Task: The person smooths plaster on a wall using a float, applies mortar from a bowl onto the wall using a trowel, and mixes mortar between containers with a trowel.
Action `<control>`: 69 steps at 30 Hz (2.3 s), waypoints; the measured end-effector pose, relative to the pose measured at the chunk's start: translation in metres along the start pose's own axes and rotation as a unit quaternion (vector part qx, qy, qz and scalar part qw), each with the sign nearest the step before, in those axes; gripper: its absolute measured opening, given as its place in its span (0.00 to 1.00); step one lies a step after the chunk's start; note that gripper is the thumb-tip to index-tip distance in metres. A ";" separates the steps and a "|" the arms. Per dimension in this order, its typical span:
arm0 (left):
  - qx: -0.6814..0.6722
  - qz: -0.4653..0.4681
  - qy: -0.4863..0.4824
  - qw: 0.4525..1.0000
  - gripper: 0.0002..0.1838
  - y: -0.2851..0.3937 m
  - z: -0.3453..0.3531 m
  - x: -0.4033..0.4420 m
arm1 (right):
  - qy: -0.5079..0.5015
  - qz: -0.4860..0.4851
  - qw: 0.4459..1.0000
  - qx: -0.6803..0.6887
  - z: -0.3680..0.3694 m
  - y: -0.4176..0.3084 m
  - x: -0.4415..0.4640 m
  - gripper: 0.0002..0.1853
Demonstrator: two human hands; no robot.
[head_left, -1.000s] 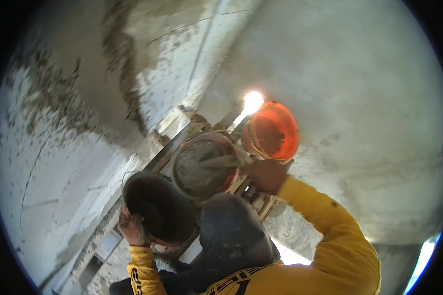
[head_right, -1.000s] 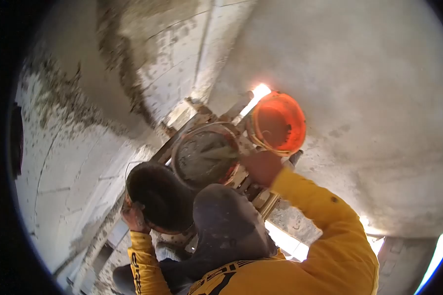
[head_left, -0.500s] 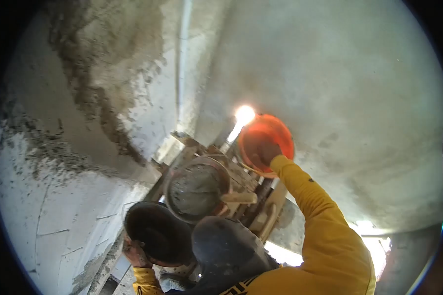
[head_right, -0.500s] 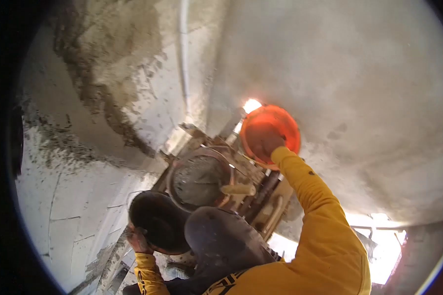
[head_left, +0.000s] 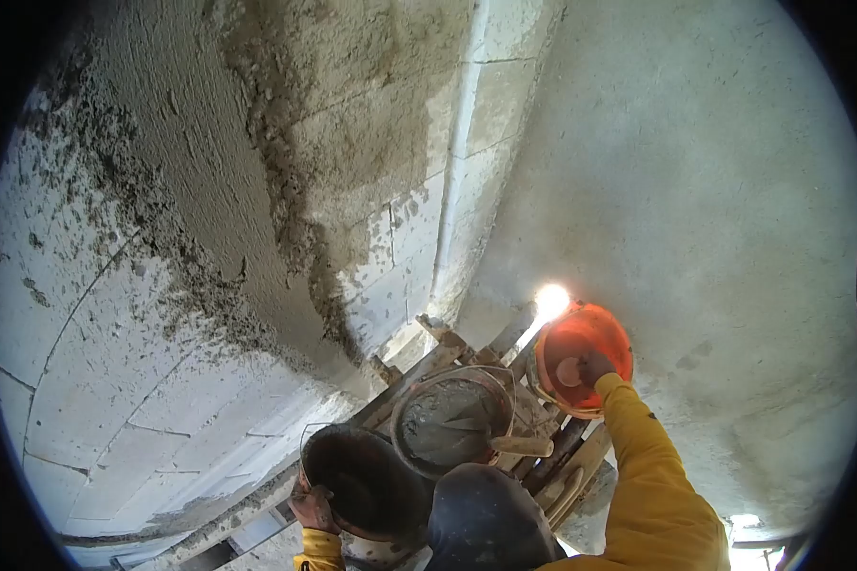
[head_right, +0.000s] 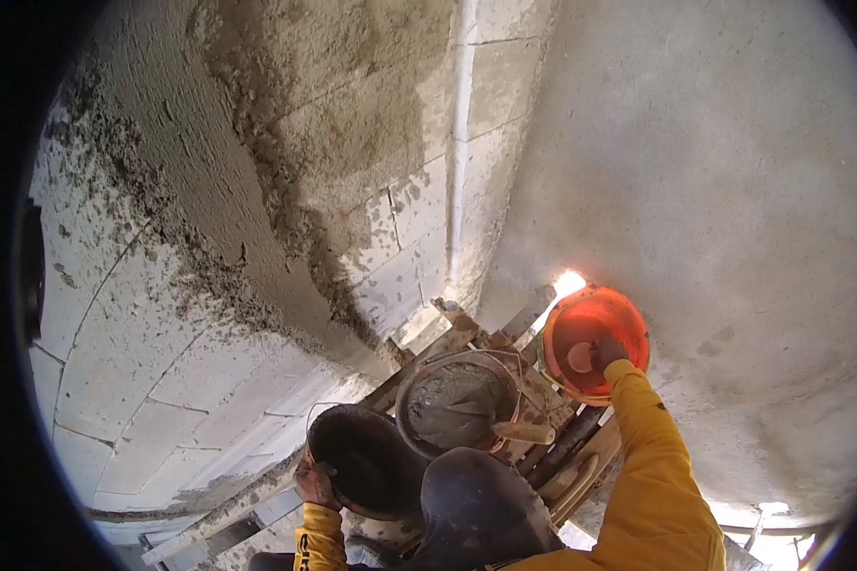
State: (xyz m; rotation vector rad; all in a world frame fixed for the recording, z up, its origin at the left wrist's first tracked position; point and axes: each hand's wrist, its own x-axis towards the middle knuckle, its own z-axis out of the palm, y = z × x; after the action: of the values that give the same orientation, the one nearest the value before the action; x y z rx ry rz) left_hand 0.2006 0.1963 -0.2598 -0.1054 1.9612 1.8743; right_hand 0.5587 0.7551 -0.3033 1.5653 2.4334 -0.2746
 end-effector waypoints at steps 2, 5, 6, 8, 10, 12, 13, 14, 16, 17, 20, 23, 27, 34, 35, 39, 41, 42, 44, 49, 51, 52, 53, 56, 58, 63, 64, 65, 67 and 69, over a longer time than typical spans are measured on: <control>-0.012 0.006 0.002 1.000 0.27 -0.007 -0.001 0.005 | 0.015 0.000 0.997 0.082 -0.019 0.013 0.002 0.14; 0.044 -0.007 -0.011 0.999 0.25 -0.019 -0.011 0.016 | 0.064 -0.048 0.980 0.180 -0.065 0.007 -0.024 0.14; 0.080 0.027 -0.006 0.996 0.22 -0.014 -0.008 0.012 | 0.089 -0.060 0.970 0.216 -0.093 -0.011 -0.038 0.14; 0.143 0.062 0.002 0.988 0.17 -0.002 -0.004 0.008 | 0.139 -0.184 0.958 0.171 -0.124 -0.029 -0.048 0.13; 0.146 0.065 -0.016 0.987 0.14 -0.024 -0.018 0.018 | 0.106 -0.187 0.943 0.255 -0.153 -0.072 -0.068 0.11; 0.276 0.262 -0.041 0.924 0.08 -0.049 -0.028 0.032 | 0.086 -0.237 0.936 0.245 -0.173 -0.127 -0.092 0.10; 0.391 0.358 -0.032 0.847 0.07 -0.047 -0.032 0.035 | 0.083 -0.265 0.930 0.242 -0.181 -0.156 -0.106 0.10; 0.307 0.242 -0.047 0.919 0.07 -0.037 -0.026 0.030 | 0.094 -0.322 0.922 0.194 -0.189 -0.190 -0.125 0.09; 0.083 0.007 0.001 0.997 0.08 -0.016 -0.014 0.020 | 0.129 -0.436 0.885 0.098 -0.198 -0.250 -0.155 0.09; 0.099 -0.026 0.016 0.995 0.11 -0.013 -0.012 0.019 | 0.125 -0.470 0.870 0.086 -0.188 -0.264 -0.156 0.09; 0.301 -0.026 0.064 0.951 0.15 -0.013 -0.018 0.022 | 0.116 -0.600 0.789 0.068 -0.140 -0.320 -0.173 0.12; 0.209 0.004 0.105 0.972 0.17 -0.030 -0.019 0.027 | 0.107 -0.728 0.676 0.039 -0.121 -0.379 -0.191 0.16; 0.197 -0.098 0.139 0.966 0.22 -0.024 -0.025 0.031 | 0.173 -0.818 0.549 -0.005 -0.098 -0.428 -0.226 0.14; 0.200 -0.023 0.109 0.973 0.21 -0.014 -0.040 0.029 | 0.265 -0.873 0.409 0.016 -0.113 -0.470 -0.272 0.05; 0.199 -0.036 0.112 0.973 0.21 -0.021 -0.037 0.032 | 0.267 -0.874 0.406 0.019 -0.118 -0.472 -0.276 0.04; 0.170 -0.012 0.118 0.978 0.23 -0.038 -0.034 0.040 | 0.253 -0.854 0.450 0.061 -0.116 -0.478 -0.281 0.08; 0.322 -0.027 0.052 0.945 0.23 -0.043 -0.036 0.041 | 0.179 -0.778 0.599 0.068 -0.109 -0.471 -0.270 0.15; 0.464 0.009 -0.020 0.886 0.22 -0.047 -0.038 0.044 | 0.125 -0.697 0.706 0.034 -0.103 -0.462 -0.263 0.19; 0.663 0.078 -0.112 0.736 0.16 -0.036 -0.040 0.039 | 0.107 -0.635 0.723 0.250 -0.102 -0.457 -0.238 0.19; 0.562 0.248 -0.021 0.789 0.21 -0.100 -0.077 0.061 | 0.041 -0.301 0.859 0.413 -0.154 -0.355 -0.169 0.13; 0.343 0.202 -0.046 0.916 0.14 -0.093 -0.076 0.060 | 0.137 -0.238 0.858 0.434 -0.160 -0.291 -0.138 0.12; 0.228 0.114 -0.042 0.966 0.14 -0.106 -0.077 0.063 | 0.272 -0.282 0.865 0.313 -0.146 -0.249 -0.107 0.12; 0.118 -0.002 -0.025 0.993 0.13 -0.066 -0.072 0.046 | 0.254 -0.195 0.926 0.199 -0.155 -0.220 -0.107 0.12; 0.043 -0.036 0.025 0.998 0.11 -0.044 -0.056 0.044 | 0.224 -0.179 0.958 -0.021 -0.120 -0.140 -0.058 0.14; 0.050 0.005 0.008 0.999 0.10 -0.049 -0.049 0.045 | 0.146 -0.112 0.963 -0.196 -0.087 -0.107 -0.043 0.15; 0.422 0.217 -0.053 0.879 0.08 -0.085 -0.073 0.046 | -0.049 -0.056 0.960 -0.268 0.016 -0.008 0.034 0.17; 0.262 0.161 -0.020 0.951 0.08 -0.065 -0.059 0.037 | -0.053 -0.021 0.980 -0.191 0.010 -0.020 0.020 0.17; 0.083 0.123 0.027 0.989 0.10 -0.044 -0.045 0.029 | -0.059 -0.041 0.979 -0.190 0.017 -0.026 0.018 0.16; 0.032 0.005 0.052 0.998 0.13 -0.014 -0.036 0.022 | -0.069 -0.077 0.976 -0.193 0.032 -0.030 0.020 0.15; 0.028 -0.010 0.054 0.998 0.14 -0.007 -0.035 0.021 | -0.071 -0.124 0.977 -0.159 0.054 -0.012 0.036 0.14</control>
State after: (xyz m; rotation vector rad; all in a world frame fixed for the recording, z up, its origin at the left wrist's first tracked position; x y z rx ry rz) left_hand 0.1757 0.1670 -0.2739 -0.2143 2.0753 1.8334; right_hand 0.5383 0.7661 -0.3651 1.0756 2.4143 -0.0326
